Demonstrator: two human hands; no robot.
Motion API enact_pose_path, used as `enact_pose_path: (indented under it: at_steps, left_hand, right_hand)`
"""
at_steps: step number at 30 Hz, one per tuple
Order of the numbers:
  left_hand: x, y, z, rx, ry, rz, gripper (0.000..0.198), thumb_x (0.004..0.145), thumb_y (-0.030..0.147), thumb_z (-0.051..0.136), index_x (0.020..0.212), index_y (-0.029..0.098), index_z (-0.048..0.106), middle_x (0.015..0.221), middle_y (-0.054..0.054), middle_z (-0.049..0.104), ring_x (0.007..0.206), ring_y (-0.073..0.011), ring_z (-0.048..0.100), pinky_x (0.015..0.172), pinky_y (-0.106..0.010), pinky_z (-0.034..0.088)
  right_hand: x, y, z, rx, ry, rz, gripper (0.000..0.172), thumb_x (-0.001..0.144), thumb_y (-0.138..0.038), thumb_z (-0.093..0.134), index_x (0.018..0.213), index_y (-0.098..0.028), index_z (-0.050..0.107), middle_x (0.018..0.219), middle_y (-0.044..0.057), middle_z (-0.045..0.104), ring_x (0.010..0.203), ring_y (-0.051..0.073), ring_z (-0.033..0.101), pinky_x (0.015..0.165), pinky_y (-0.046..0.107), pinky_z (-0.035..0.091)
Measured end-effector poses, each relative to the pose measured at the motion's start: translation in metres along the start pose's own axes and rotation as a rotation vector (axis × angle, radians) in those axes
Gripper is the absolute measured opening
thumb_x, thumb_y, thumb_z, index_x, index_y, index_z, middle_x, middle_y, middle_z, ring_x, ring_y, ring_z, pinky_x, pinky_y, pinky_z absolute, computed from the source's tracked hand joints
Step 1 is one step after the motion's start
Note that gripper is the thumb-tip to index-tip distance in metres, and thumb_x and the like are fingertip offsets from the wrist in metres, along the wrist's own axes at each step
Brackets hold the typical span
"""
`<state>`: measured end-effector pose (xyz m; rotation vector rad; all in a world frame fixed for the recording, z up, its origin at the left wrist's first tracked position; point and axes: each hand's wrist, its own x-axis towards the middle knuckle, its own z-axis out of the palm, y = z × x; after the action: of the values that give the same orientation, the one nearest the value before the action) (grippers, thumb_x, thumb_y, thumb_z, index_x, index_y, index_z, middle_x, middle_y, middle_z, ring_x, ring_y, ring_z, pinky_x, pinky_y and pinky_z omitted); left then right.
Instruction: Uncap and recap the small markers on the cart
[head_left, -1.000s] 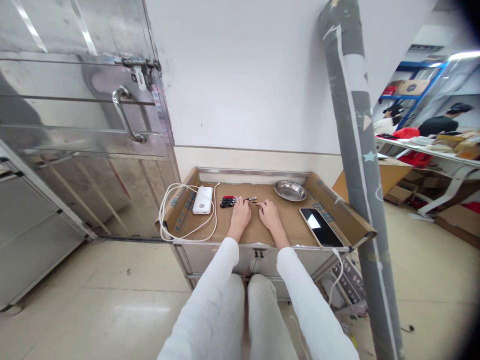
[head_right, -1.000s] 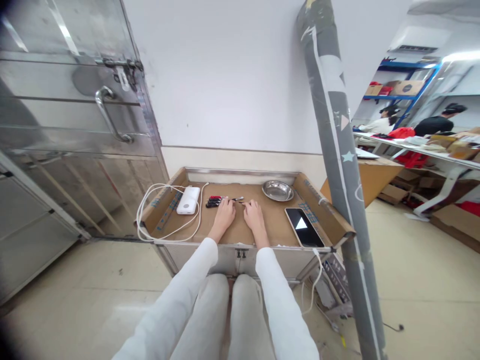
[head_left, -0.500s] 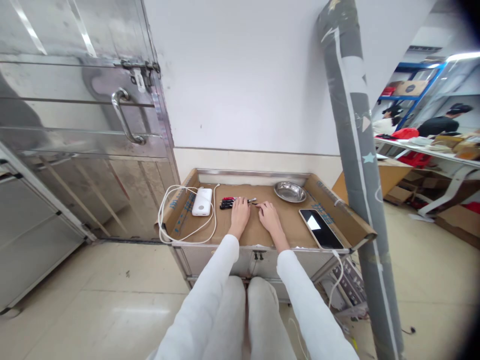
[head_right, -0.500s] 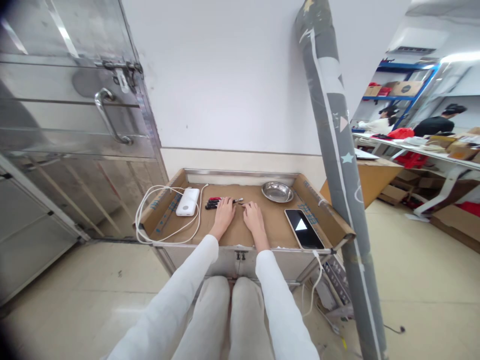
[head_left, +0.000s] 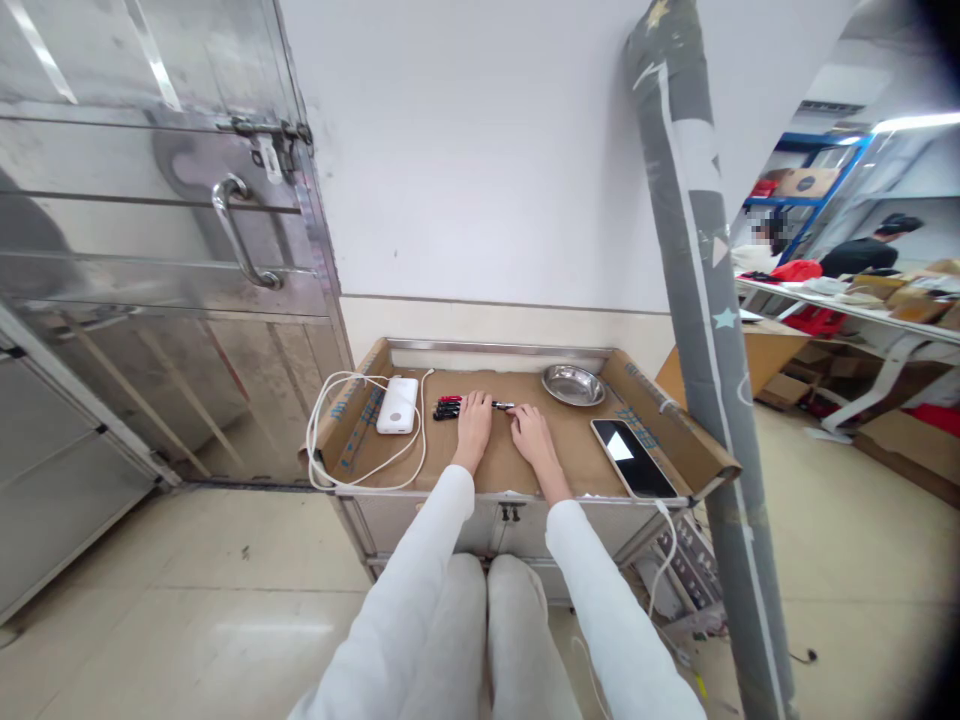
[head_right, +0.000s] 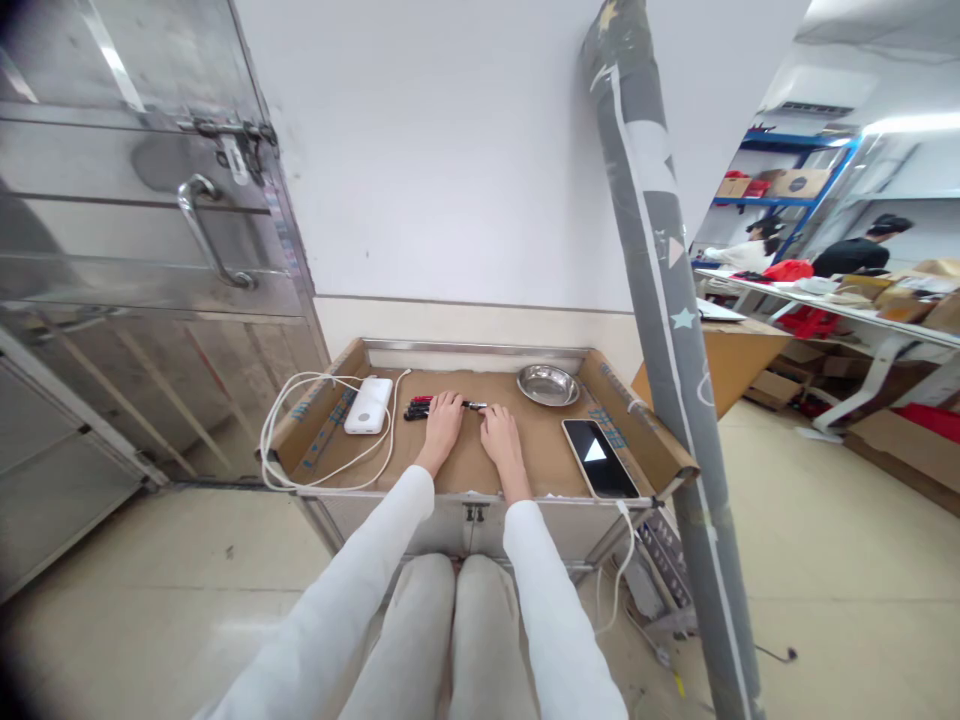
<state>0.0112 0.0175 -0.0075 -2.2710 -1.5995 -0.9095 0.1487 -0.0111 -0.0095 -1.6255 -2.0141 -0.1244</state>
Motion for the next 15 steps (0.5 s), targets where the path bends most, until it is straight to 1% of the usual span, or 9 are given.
enact_pose_path:
  at_steps: [3,5,7,9,10,12,15]
  left_hand:
    - [-0.009,0.003,-0.009,0.054,0.071,-0.101,0.027,0.089,0.008,0.032,0.103,0.013,0.055,0.106,-0.013,0.058,0.103,-0.0241,0.053,0.093,-0.039,0.04]
    - [-0.016,0.005,-0.015,0.085,0.106,-0.228,0.029,0.089,0.007,0.029,0.103,0.011,0.054,0.104,-0.016,0.058,0.102,-0.0257,0.053,0.091,-0.04,0.041]
    - [-0.022,0.005,-0.021,0.106,0.118,-0.367,0.03,0.089,0.007,0.027,0.104,0.009,0.053,0.105,-0.018,0.057,0.102,-0.0276,0.053,0.09,-0.042,0.041]
    - [-0.026,0.005,-0.026,0.113,0.1,-0.438,0.03,0.088,0.007,0.027,0.105,0.006,0.052,0.106,-0.021,0.055,0.104,-0.0294,0.052,0.09,-0.044,0.04]
    - [-0.028,0.005,-0.027,0.115,0.085,-0.44,0.03,0.088,0.007,0.028,0.106,0.005,0.052,0.107,-0.022,0.055,0.104,-0.0301,0.052,0.09,-0.045,0.04]
    - [-0.029,0.004,-0.028,0.119,0.051,-0.386,0.029,0.089,0.009,0.029,0.105,0.006,0.053,0.106,-0.022,0.056,0.103,-0.0303,0.052,0.09,-0.046,0.041]
    - [-0.029,0.004,-0.024,0.091,-0.01,-0.19,0.024,0.091,0.014,0.034,0.104,0.011,0.054,0.103,-0.017,0.059,0.101,-0.0284,0.054,0.088,-0.044,0.043]
  right_hand:
    - [-0.001,-0.001,0.0,-0.007,0.008,0.002,0.03,0.088,-0.011,0.039,0.106,-0.017,0.062,0.105,0.011,0.061,0.098,0.023,0.051,0.085,0.033,0.037]
    - [-0.002,-0.001,0.0,-0.019,0.01,0.004,0.03,0.088,-0.012,0.039,0.107,-0.017,0.062,0.105,0.011,0.061,0.098,0.023,0.051,0.084,0.033,0.037]
    - [-0.003,-0.001,0.0,-0.027,0.014,0.002,0.029,0.088,-0.013,0.039,0.106,-0.017,0.062,0.105,0.011,0.061,0.098,0.023,0.05,0.084,0.033,0.037]
    - [-0.004,0.0,0.001,-0.025,0.02,-0.002,0.029,0.088,-0.013,0.039,0.104,-0.017,0.062,0.105,0.011,0.061,0.098,0.023,0.051,0.084,0.033,0.037]
    - [-0.004,0.001,0.001,-0.022,0.021,-0.004,0.029,0.088,-0.013,0.039,0.104,-0.017,0.063,0.104,0.011,0.061,0.097,0.023,0.051,0.084,0.033,0.037]
    - [-0.005,0.001,0.001,-0.013,0.023,-0.003,0.029,0.088,-0.013,0.038,0.104,-0.017,0.062,0.104,0.011,0.062,0.097,0.023,0.051,0.085,0.033,0.037]
    - [-0.006,0.0,-0.001,0.021,0.029,-0.023,0.035,0.087,-0.011,0.038,0.114,-0.017,0.059,0.105,0.01,0.061,0.098,0.022,0.051,0.087,0.033,0.039]
